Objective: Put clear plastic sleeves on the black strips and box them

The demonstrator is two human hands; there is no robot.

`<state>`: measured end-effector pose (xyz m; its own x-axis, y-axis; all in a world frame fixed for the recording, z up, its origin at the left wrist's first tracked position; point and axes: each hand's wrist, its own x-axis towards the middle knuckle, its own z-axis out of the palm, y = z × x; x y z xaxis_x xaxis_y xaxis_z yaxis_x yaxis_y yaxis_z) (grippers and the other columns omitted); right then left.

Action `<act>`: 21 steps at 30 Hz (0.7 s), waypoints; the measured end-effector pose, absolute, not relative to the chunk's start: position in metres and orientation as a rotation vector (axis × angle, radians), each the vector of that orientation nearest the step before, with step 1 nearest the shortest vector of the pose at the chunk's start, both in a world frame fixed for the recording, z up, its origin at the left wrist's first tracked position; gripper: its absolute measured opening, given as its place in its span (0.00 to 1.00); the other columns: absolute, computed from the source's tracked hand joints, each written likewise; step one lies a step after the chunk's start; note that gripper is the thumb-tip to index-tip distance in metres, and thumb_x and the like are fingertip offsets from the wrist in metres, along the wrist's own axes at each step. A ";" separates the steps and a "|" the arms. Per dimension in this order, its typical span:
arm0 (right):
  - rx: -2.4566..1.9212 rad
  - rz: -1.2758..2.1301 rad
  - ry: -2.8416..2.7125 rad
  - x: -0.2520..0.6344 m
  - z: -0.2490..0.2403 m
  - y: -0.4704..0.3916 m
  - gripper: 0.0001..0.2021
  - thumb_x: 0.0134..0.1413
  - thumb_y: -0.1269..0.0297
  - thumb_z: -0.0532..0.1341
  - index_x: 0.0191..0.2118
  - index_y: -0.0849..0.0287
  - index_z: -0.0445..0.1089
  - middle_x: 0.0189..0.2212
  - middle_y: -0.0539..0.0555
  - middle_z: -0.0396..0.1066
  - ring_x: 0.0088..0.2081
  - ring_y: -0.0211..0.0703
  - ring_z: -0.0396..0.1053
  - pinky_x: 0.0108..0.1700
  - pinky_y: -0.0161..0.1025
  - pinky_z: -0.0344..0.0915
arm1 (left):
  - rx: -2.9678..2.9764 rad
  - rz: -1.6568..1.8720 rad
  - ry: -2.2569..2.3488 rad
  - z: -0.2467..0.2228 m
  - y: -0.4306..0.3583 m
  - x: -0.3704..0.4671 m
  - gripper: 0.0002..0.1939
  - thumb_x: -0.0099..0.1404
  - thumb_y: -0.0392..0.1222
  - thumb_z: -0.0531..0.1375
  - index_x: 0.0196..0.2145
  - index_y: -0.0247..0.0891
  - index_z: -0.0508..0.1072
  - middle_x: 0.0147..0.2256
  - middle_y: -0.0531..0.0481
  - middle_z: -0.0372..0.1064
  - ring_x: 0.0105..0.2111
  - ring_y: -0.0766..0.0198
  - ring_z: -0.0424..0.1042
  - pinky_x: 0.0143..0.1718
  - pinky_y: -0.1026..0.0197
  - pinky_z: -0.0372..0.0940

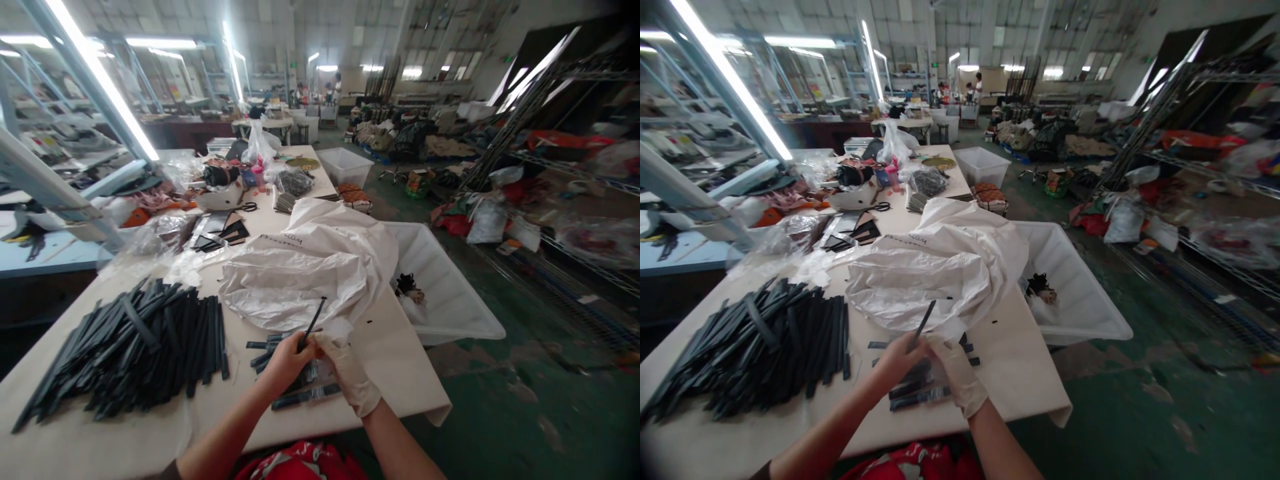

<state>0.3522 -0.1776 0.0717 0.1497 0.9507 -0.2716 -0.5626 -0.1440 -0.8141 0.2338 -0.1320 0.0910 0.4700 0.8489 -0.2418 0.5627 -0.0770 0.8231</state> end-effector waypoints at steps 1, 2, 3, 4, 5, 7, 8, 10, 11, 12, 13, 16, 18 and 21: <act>-1.030 1.429 -0.530 0.352 0.073 -0.178 0.12 0.41 0.56 0.65 0.28 0.61 0.73 0.24 0.50 0.70 0.29 0.39 0.66 0.34 0.36 0.62 | 1.770 0.392 1.193 0.095 -0.132 0.230 0.12 0.57 0.48 0.53 0.26 0.36 0.65 0.23 0.55 0.62 0.25 0.67 0.60 0.28 0.66 0.54; -1.045 1.433 -0.520 0.352 0.074 -0.177 0.12 0.40 0.57 0.66 0.25 0.61 0.72 0.21 0.49 0.68 0.26 0.37 0.64 0.31 0.35 0.61 | 1.771 0.408 1.183 0.098 -0.133 0.225 0.12 0.58 0.48 0.52 0.26 0.36 0.65 0.23 0.55 0.61 0.25 0.67 0.59 0.27 0.66 0.54; -1.059 1.425 -0.481 0.352 0.073 -0.176 0.12 0.40 0.56 0.66 0.23 0.61 0.70 0.19 0.48 0.66 0.23 0.35 0.62 0.28 0.34 0.60 | 1.762 0.429 1.170 0.101 -0.135 0.219 0.12 0.58 0.49 0.52 0.27 0.37 0.63 0.23 0.56 0.59 0.25 0.68 0.59 0.27 0.66 0.54; -1.069 1.400 -0.422 0.354 0.073 -0.175 0.14 0.39 0.55 0.66 0.21 0.61 0.69 0.16 0.46 0.63 0.21 0.33 0.59 0.26 0.33 0.58 | 1.745 0.441 1.151 0.103 -0.137 0.214 0.13 0.59 0.50 0.51 0.27 0.38 0.62 0.22 0.57 0.58 0.24 0.68 0.58 0.27 0.67 0.54; -1.058 1.375 -0.360 0.355 0.073 -0.173 0.15 0.37 0.54 0.67 0.20 0.61 0.67 0.15 0.45 0.60 0.19 0.32 0.57 0.24 0.32 0.56 | 1.721 0.436 1.131 0.105 -0.141 0.209 0.13 0.60 0.51 0.49 0.28 0.38 0.61 0.22 0.57 0.57 0.23 0.69 0.57 0.26 0.67 0.54; -0.989 1.336 -0.275 0.356 0.076 -0.170 0.16 0.35 0.54 0.67 0.18 0.60 0.64 0.14 0.43 0.57 0.17 0.30 0.53 0.22 0.32 0.54 | 1.662 0.385 1.129 0.109 -0.146 0.199 0.15 0.61 0.52 0.47 0.27 0.39 0.60 0.20 0.58 0.55 0.20 0.69 0.56 0.23 0.67 0.53; -0.958 1.325 -0.259 0.355 0.078 -0.169 0.17 0.34 0.54 0.68 0.17 0.60 0.62 0.14 0.43 0.56 0.17 0.29 0.51 0.22 0.31 0.54 | 1.644 0.362 1.149 0.111 -0.147 0.196 0.15 0.61 0.53 0.46 0.27 0.39 0.60 0.19 0.58 0.55 0.19 0.69 0.55 0.22 0.67 0.52; -0.943 1.322 -0.265 0.348 0.084 -0.171 0.19 0.35 0.54 0.67 0.16 0.59 0.59 0.14 0.42 0.54 0.17 0.29 0.50 0.22 0.31 0.54 | 1.634 0.389 1.203 0.116 -0.147 0.192 0.15 0.60 0.53 0.47 0.27 0.38 0.61 0.19 0.58 0.55 0.20 0.69 0.55 0.22 0.67 0.52; -0.963 1.325 -0.286 0.343 0.087 -0.173 0.19 0.36 0.54 0.67 0.16 0.59 0.58 0.14 0.42 0.54 0.18 0.30 0.50 0.22 0.32 0.54 | 1.643 0.423 1.213 0.120 -0.145 0.193 0.15 0.60 0.52 0.47 0.27 0.38 0.62 0.20 0.57 0.55 0.21 0.69 0.56 0.24 0.67 0.53; -1.000 1.318 -0.322 0.336 0.090 -0.176 0.18 0.37 0.54 0.66 0.16 0.59 0.58 0.14 0.43 0.54 0.18 0.30 0.50 0.22 0.32 0.53 | 1.658 0.453 1.202 0.123 -0.144 0.194 0.15 0.59 0.52 0.48 0.27 0.38 0.62 0.21 0.57 0.56 0.22 0.68 0.57 0.25 0.66 0.53; -1.051 1.295 -0.364 0.330 0.093 -0.179 0.18 0.38 0.54 0.66 0.17 0.59 0.58 0.15 0.43 0.54 0.18 0.30 0.51 0.22 0.32 0.53 | 1.673 0.472 1.179 0.127 -0.142 0.195 0.14 0.58 0.51 0.49 0.27 0.37 0.63 0.21 0.57 0.56 0.23 0.68 0.57 0.26 0.66 0.53; -1.258 1.162 -0.490 0.313 0.096 -0.189 0.17 0.38 0.53 0.65 0.18 0.59 0.60 0.15 0.44 0.56 0.19 0.32 0.52 0.22 0.33 0.52 | 1.679 0.491 1.133 0.136 -0.142 0.198 0.11 0.55 0.48 0.52 0.25 0.37 0.63 0.21 0.57 0.55 0.23 0.68 0.56 0.26 0.67 0.53; -1.364 1.100 -0.566 0.309 0.096 -0.193 0.18 0.36 0.51 0.65 0.18 0.59 0.61 0.15 0.45 0.56 0.20 0.32 0.52 0.23 0.34 0.52 | 1.669 0.531 1.150 0.138 -0.146 0.196 0.10 0.55 0.46 0.52 0.24 0.37 0.63 0.21 0.58 0.55 0.23 0.69 0.55 0.25 0.67 0.53; -1.335 1.131 -0.667 0.308 0.099 -0.197 0.16 0.39 0.51 0.64 0.20 0.60 0.64 0.18 0.46 0.60 0.22 0.33 0.53 0.25 0.33 0.53 | 1.652 0.537 1.184 0.138 -0.152 0.189 0.10 0.55 0.46 0.51 0.25 0.38 0.64 0.20 0.58 0.55 0.22 0.69 0.55 0.24 0.67 0.52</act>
